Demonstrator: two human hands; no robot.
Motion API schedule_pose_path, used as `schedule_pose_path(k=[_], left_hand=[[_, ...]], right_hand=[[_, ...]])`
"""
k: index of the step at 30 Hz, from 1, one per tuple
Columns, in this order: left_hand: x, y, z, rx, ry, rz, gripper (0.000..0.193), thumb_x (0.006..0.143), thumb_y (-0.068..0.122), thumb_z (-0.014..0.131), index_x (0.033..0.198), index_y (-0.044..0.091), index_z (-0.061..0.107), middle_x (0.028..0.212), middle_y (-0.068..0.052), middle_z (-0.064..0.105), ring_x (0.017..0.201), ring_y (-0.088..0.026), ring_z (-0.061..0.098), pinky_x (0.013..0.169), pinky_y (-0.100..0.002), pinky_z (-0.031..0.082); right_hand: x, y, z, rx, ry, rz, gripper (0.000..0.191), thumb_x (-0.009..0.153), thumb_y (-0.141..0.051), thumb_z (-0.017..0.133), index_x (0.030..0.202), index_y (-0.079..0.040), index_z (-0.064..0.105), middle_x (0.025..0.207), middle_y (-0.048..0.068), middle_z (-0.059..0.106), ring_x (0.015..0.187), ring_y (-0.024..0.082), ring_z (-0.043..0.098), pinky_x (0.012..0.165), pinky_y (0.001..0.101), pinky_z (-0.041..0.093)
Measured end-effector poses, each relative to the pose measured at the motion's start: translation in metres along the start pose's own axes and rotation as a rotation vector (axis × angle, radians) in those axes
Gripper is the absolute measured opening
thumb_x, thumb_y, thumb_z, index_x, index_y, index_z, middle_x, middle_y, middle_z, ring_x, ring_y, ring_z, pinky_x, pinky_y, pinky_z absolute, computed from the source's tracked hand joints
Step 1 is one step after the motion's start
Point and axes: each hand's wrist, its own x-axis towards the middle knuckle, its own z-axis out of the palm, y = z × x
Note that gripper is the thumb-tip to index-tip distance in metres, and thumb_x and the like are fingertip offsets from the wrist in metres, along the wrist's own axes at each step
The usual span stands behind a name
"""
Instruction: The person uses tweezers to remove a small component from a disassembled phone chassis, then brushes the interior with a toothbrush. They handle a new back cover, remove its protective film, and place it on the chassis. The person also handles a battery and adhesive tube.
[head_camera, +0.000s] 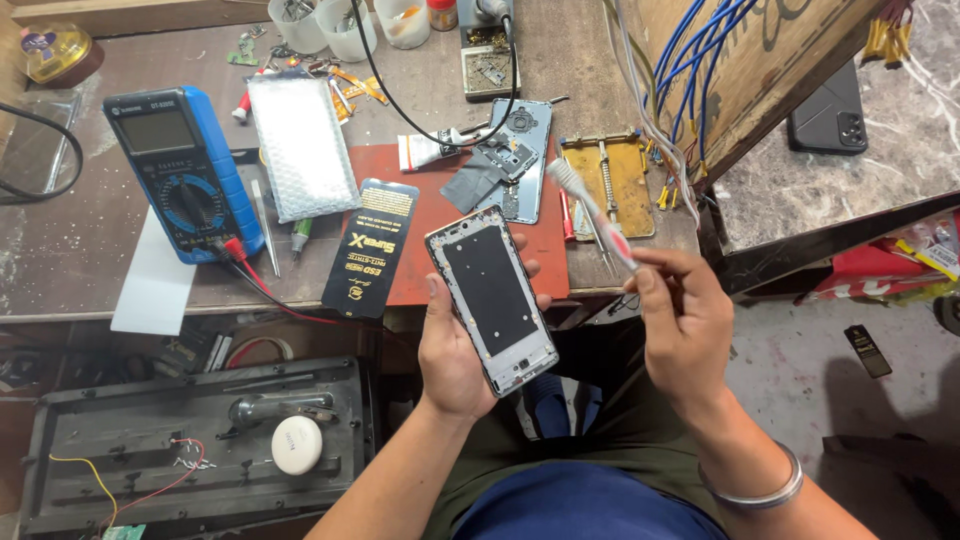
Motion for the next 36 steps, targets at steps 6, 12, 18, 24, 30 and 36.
schedule_pose_path(k=[6,12,18,24,30,36], left_hand=[[0.0,-0.003,-0.001,-0.041,0.012,-0.054,0.07,0.111,0.053,0.027,0.152,-0.002,0.041,0.142,-0.015,0.057,0.125,-0.025,0.06,0.109,-0.04,0.052],[-0.003,-0.007,-0.004,0.002,-0.059,-0.048,0.071,0.114,0.055,0.03,0.153,-0.003,0.041,0.136,-0.019,0.059,0.122,-0.028,0.062,0.107,-0.041,0.052],[-0.004,-0.002,-0.013,0.002,-0.088,-0.032,0.074,0.116,0.056,0.029,0.155,-0.005,0.043,0.136,-0.022,0.059,0.123,-0.028,0.062,0.11,-0.042,0.052],[0.002,0.001,-0.004,0.023,-0.042,-0.026,0.072,0.109,0.056,0.029,0.15,-0.002,0.043,0.149,-0.014,0.052,0.132,-0.027,0.058,0.108,-0.045,0.055],[-0.003,0.012,0.006,-0.136,-0.049,-0.064,0.066,0.112,0.053,0.03,0.153,0.003,0.042,0.148,-0.016,0.052,0.129,-0.027,0.057,0.104,-0.046,0.055],[-0.011,0.016,0.014,-0.056,-0.034,-0.086,0.067,0.11,0.053,0.03,0.152,0.002,0.043,0.148,-0.018,0.052,0.13,-0.027,0.057,0.105,-0.046,0.055]], right_hand=[[-0.014,-0.013,0.02,-0.041,-0.247,-0.119,0.019,0.1,-0.002,0.062,0.118,-0.003,0.068,0.097,0.005,0.068,0.082,0.008,0.064,0.07,0.0201,0.051],[-0.015,-0.012,0.034,-0.011,-0.312,-0.01,0.019,0.101,-0.004,0.063,0.119,-0.003,0.069,0.087,0.003,0.066,0.076,0.009,0.061,0.069,0.0222,0.051],[0.013,0.002,-0.006,0.587,-0.503,0.51,0.023,0.103,-0.01,0.06,0.117,0.001,0.074,0.076,0.003,0.065,0.064,0.008,0.054,0.055,0.021,0.041],[-0.003,0.01,-0.012,-0.144,-0.501,-0.114,0.022,0.095,-0.004,0.063,0.114,-0.003,0.073,0.083,0.0,0.068,0.069,0.007,0.063,0.059,0.0209,0.047],[-0.009,0.027,-0.042,0.525,-0.57,0.277,0.02,0.101,-0.005,0.058,0.112,0.002,0.072,0.083,0.006,0.07,0.07,0.011,0.062,0.061,0.0232,0.046],[0.012,0.016,-0.03,-0.095,-0.048,0.033,0.021,0.107,-0.011,0.06,0.125,-0.001,0.063,0.096,0.005,0.063,0.075,0.01,0.052,0.068,0.0254,0.043]])
